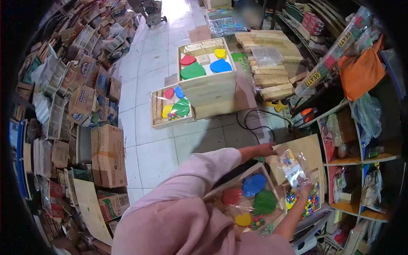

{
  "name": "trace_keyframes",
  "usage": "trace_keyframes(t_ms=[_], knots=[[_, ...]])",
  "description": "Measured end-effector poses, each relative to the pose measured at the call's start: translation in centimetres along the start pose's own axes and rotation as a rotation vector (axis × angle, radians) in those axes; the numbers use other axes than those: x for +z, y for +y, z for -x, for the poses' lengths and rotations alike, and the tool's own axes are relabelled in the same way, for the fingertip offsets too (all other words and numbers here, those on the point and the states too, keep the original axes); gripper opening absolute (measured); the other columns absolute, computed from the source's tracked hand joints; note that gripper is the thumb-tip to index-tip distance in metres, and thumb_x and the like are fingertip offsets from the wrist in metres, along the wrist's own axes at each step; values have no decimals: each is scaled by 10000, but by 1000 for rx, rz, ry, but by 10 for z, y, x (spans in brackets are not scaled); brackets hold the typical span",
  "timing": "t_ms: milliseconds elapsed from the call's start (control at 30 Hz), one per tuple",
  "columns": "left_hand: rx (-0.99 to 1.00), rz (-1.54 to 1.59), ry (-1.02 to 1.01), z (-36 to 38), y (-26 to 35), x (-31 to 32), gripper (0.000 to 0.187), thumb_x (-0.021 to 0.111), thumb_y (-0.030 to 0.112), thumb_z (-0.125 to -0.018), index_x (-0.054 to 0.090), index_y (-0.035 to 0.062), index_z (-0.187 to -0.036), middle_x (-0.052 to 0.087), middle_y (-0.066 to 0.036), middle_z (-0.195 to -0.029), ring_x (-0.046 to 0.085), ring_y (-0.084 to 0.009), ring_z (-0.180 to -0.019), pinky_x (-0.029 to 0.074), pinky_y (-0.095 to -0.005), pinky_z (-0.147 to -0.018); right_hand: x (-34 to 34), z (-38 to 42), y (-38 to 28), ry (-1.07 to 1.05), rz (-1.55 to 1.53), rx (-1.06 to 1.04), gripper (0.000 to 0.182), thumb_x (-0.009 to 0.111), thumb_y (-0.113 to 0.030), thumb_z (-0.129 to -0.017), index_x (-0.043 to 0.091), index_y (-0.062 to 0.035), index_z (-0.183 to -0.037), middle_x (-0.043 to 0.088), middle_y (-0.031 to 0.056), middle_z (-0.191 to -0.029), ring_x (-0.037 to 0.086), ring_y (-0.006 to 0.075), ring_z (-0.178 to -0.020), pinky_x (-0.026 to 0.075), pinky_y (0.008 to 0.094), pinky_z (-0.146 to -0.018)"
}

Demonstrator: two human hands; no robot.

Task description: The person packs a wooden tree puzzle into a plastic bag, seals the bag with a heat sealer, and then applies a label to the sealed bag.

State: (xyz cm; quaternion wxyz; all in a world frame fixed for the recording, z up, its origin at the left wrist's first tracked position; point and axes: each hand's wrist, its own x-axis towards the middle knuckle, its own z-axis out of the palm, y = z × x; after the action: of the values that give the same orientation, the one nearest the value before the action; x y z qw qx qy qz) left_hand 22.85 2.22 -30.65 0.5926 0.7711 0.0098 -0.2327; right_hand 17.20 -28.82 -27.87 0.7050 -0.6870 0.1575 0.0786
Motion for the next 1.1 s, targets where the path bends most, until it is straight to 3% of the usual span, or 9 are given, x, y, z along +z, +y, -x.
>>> trace_keyframes(t_ms=[100, 233, 267, 367, 433, 667, 833, 933, 1100], knots=[[226, -265, -262, -36, -21, 24, 385, 603, 337, -797, 614, 51, -1055, 653, -109, -940, 609, -201, -859, 473, -367, -782, 15, 38, -7, 30, -44, 93, 469, 686, 28, -730, 495, -9, -1157, 594, 88, -973, 567, 160, -856, 471, 269, -743], [49, -248, -208, -49, -28, 40, 203, 656, 246, -751, 678, 67, -844, 652, -47, -754, 589, -140, -657, 489, -329, -622, -5, 50, 24, 93, -121, 103, 554, 681, 40, -725, 452, 27, -1228, 572, 117, -1027, 562, 185, -900, 472, 295, -789], [-62, -198, -237, -47, -21, 39, 230, 684, 253, -737, 676, 60, -862, 651, -51, -743, 588, -138, -651, 491, -330, -629, -16, 46, 37, 243, -515, 179, 473, 657, 29, -744, 480, 31, -1183, 585, 120, -1010, 564, 188, -901, 474, 305, -794], [-176, 61, -68, -40, 0, 16, 167, 648, 99, -781, 665, 19, -926, 653, -52, -762, 618, -148, -656, 519, -299, -636, -25, 62, 8, 248, 229, 12, 261, 630, -7, -770, 577, 10, -1025, 633, 54, -937, 584, 128, -789, 466, 249, -712], [-81, 40, 98, -71, -48, 9, 154, 645, 218, -781, 691, 72, -802, 668, -45, -698, 621, -115, -595, 498, -291, -576, -48, 67, 8, 368, 181, -79, 304, 670, 35, -727, 586, 13, -1018, 642, 67, -864, 596, 112, -744, 466, 238, -642], [8, -390, 359, -63, -44, 11, 458, 697, 270, -726, 601, -20, -1068, 638, -160, -1010, 605, -244, -972, 453, -352, -849, -50, 100, -5, 655, -323, -192, 322, 651, 80, -754, 568, -16, -1051, 648, 93, -963, 617, 145, -825, 502, 281, -715], [-375, 206, -308, 19, 54, 10, 500, 676, 399, -785, 605, -14, -1057, 631, -89, -952, 571, -190, -846, 446, -319, -802, -1, 85, 31, 527, -710, -144, 336, 674, 56, -753, 566, -19, -1062, 639, 92, -970, 621, 165, -847, 530, 321, -740], [124, -77, -427, 61, 82, 26, 437, 668, 344, -814, 604, -8, -1065, 627, -75, -931, 559, -163, -836, 445, -294, -765, 6, 82, 25, 534, -723, -73, 319, 680, 53, -748, 571, -12, -1041, 639, 98, -964, 622, 163, -848, 535, 314, -732], [-123, -165, -452, 82, 112, 8, 412, 669, 290, -828, 592, -11, -1098, 620, -46, -937, 547, -124, -864, 443, -270, -768, 4, 81, -10, 473, -586, -33, 325, 690, 42, -741, 570, 5, -1041, 638, 100, -951, 626, 170, -833, 539, 304, -703]])
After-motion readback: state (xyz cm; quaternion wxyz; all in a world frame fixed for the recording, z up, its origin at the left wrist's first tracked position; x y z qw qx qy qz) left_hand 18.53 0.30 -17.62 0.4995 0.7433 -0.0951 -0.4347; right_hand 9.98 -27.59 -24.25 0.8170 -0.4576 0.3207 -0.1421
